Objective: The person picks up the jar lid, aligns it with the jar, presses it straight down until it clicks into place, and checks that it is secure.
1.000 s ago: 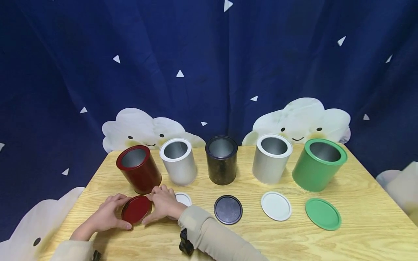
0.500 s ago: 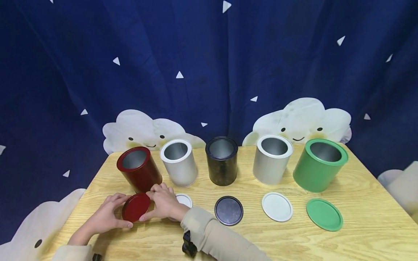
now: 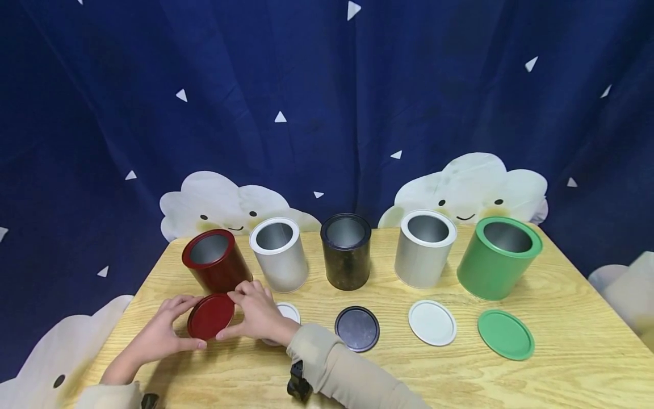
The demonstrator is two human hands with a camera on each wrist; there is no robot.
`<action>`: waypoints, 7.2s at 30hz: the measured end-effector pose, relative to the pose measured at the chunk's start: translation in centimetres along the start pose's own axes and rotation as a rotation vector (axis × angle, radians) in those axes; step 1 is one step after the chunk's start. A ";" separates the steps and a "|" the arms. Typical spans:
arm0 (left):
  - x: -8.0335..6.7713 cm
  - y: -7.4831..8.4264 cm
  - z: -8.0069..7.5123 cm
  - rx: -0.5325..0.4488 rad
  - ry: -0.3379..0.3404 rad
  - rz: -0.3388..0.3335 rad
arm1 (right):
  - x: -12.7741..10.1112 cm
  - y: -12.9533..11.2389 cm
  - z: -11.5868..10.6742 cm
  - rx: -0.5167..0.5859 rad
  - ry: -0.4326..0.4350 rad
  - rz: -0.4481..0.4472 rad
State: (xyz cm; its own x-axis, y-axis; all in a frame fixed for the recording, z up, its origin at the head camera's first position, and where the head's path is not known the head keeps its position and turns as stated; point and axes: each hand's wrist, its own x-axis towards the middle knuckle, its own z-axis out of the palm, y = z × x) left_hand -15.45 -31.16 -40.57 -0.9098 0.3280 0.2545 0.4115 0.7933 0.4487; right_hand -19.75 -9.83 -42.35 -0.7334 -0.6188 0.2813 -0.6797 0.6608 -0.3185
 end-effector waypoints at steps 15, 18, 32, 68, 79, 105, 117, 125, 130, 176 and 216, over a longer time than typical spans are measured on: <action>0.3 0.7 -0.7 -0.103 0.075 0.041 | -0.3 0.2 -1.3 0.055 0.101 -0.038; 0.4 0.7 -0.9 -0.102 0.089 0.045 | -0.3 0.2 -1.3 0.083 0.120 -0.044; 0.9 1.4 -1.8 -0.171 0.146 0.065 | 0.0 -0.2 -2.1 0.158 0.212 -0.063; 3.3 1.9 -4.8 -0.134 0.284 0.097 | 3.1 -0.6 -6.3 0.139 0.262 -0.041; 4.4 1.9 -6.3 -0.154 0.240 0.083 | 4.8 -0.6 -7.2 0.077 0.266 -0.041; 8.1 -0.7 -6.8 -0.133 0.104 -0.024 | 9.2 1.2 -7.3 -0.061 0.115 0.037; 8.9 -1.7 -6.1 -0.169 0.004 -0.106 | 10.1 1.7 -6.7 -0.167 0.001 0.090; 9.0 -1.8 -6.1 -0.156 -0.065 -0.145 | 10.2 1.8 -6.5 -0.189 -0.064 0.124; 9.1 -1.7 -6.0 -0.177 -0.089 -0.155 | 10.3 1.8 -6.6 -0.197 -0.087 0.135; 9.4 -1.5 -5.5 -0.095 -0.022 -0.111 | 10.1 0.6 -6.8 -0.281 -0.129 0.202; 8.4 -0.9 -5.3 -0.068 0.171 -0.058 | 8.3 0.4 -7.1 -0.229 0.081 0.148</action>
State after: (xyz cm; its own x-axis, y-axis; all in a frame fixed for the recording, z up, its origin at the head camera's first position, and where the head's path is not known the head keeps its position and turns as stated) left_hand -23.12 -31.80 -34.31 -0.9119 0.1860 0.3659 0.3666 0.7698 0.5224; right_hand -26.21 -11.71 -33.67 -0.8173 -0.4786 0.3208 -0.5430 0.8260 -0.1513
